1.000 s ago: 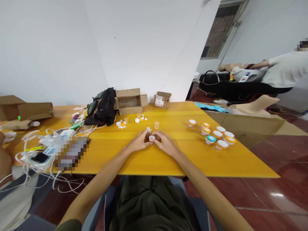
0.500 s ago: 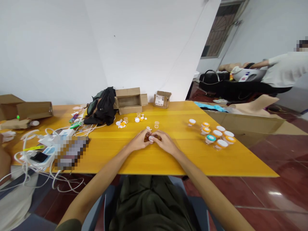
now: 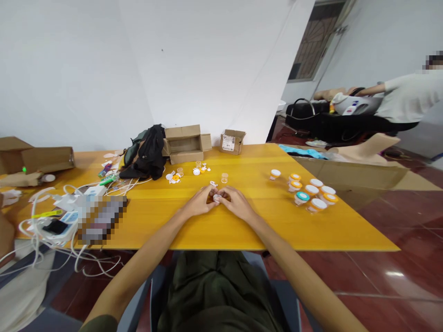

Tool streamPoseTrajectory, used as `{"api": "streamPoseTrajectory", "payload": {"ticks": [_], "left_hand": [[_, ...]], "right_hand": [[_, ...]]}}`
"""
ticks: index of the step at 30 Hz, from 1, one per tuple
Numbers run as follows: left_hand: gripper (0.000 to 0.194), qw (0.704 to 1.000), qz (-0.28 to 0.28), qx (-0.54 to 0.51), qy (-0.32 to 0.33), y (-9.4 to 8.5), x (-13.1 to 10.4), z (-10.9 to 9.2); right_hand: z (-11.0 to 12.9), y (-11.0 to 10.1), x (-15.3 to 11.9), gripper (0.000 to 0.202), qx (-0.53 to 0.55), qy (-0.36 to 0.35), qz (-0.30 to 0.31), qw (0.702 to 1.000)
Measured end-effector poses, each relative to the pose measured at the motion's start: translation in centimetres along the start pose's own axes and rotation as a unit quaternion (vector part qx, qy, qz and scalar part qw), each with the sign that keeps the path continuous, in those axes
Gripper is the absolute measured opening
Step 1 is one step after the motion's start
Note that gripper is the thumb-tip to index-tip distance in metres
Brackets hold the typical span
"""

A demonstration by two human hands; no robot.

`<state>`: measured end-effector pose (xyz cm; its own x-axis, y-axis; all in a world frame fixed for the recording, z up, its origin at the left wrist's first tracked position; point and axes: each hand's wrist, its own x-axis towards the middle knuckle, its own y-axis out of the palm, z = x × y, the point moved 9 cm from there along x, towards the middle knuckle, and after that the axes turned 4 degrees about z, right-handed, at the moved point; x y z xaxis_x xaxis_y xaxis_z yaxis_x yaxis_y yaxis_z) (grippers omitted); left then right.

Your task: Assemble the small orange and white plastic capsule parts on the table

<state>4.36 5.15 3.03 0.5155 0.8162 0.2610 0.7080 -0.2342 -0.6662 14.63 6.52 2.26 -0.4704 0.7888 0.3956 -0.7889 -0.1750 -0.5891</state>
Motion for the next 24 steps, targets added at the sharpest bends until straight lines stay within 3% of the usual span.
{"api": "streamPoseTrajectory", "payload": {"ticks": [12,24], "left_hand": [[0.023,1.000,0.009,0.013,-0.002,-0.10,0.01,0.13],[0.027,1.000,0.001,0.022,-0.004,-0.19,-0.14,0.07]], "right_hand": [[0.22,0.17,0.29,0.014,0.056,-0.017,0.017,0.998],[0.17,0.15,0.13,0.010,-0.004,-0.018,0.000,1.000]]}}
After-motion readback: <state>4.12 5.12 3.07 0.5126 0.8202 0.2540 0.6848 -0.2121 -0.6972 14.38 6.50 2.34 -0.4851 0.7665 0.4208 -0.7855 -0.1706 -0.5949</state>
